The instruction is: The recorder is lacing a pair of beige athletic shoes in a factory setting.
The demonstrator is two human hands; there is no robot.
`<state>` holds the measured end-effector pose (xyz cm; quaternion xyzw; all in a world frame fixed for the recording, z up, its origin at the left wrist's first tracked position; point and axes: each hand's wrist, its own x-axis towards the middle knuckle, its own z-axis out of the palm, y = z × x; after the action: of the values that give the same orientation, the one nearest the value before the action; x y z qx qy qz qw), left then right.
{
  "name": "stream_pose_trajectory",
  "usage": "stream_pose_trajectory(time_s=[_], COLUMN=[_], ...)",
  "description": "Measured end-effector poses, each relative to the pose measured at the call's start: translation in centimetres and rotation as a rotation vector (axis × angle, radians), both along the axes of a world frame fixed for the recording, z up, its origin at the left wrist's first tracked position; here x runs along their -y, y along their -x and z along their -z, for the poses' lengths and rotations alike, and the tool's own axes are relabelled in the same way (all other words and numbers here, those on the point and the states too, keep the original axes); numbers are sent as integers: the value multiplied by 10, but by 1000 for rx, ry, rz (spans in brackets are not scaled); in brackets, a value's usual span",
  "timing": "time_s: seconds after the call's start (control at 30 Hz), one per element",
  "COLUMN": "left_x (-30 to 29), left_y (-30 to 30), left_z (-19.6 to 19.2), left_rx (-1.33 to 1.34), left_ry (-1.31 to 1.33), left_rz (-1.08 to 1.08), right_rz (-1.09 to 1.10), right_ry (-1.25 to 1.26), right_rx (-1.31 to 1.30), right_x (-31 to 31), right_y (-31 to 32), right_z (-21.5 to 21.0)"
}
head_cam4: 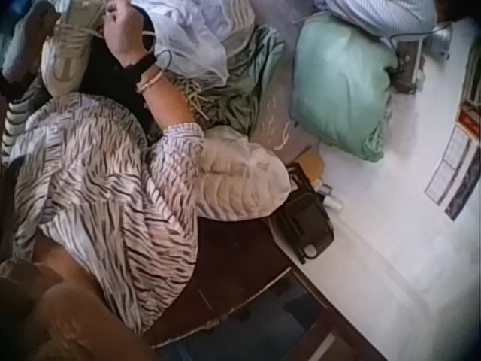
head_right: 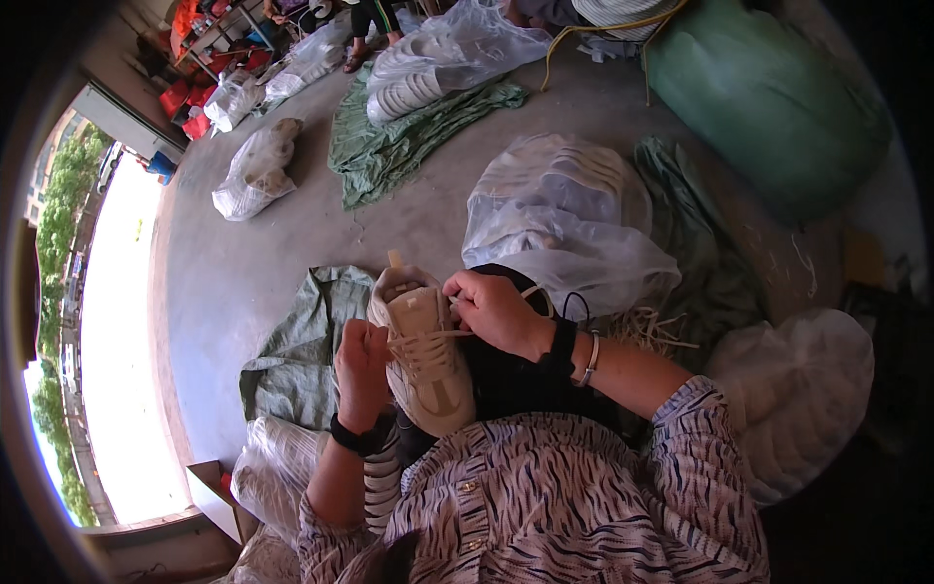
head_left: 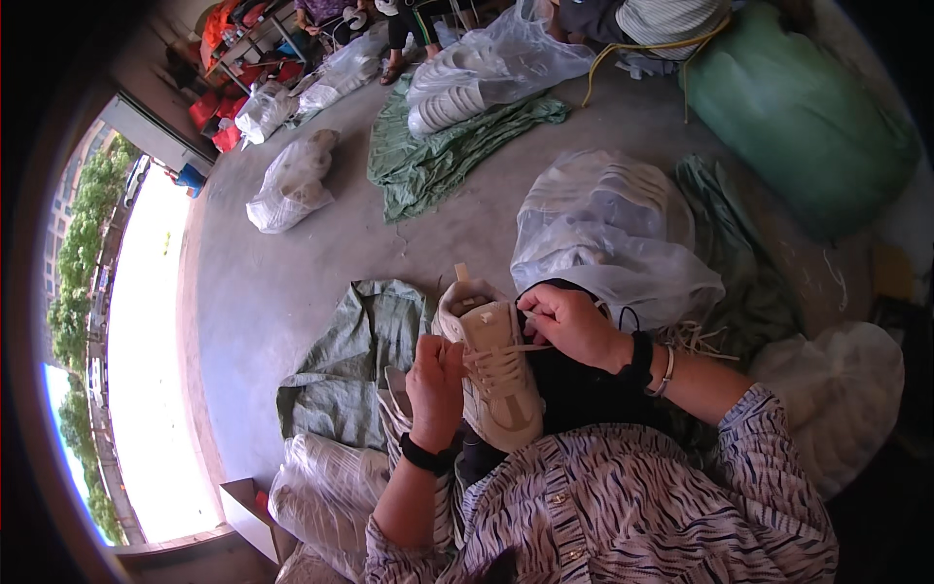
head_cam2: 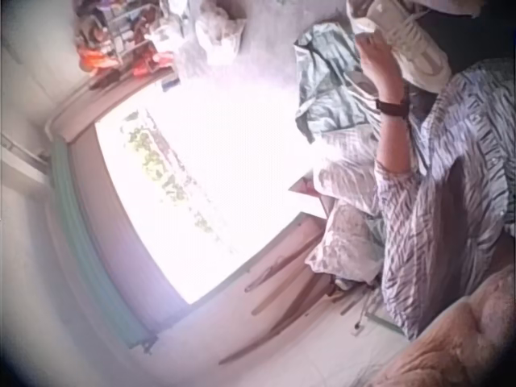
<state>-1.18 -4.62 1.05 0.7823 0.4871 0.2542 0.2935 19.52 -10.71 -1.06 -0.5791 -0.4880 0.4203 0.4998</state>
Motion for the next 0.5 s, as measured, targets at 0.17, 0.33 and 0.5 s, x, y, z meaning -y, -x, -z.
stream_pose_trajectory(time_s=[0.17, 0.33, 0.5], left_x=[-14, -12, -9], left_y=[0, 1, 1], left_z=[-8, -14, -18], left_rx=[166, 23, -251], left_ry=[204, -37, -341], left_rz=[145, 290, 325], right_rz=[-225, -409, -260], right_ry=[-71, 42, -48], right_rx=[170, 423, 387], right_x=[42, 47, 38], right_y=[14, 6, 1], right_z=[8, 5, 1])
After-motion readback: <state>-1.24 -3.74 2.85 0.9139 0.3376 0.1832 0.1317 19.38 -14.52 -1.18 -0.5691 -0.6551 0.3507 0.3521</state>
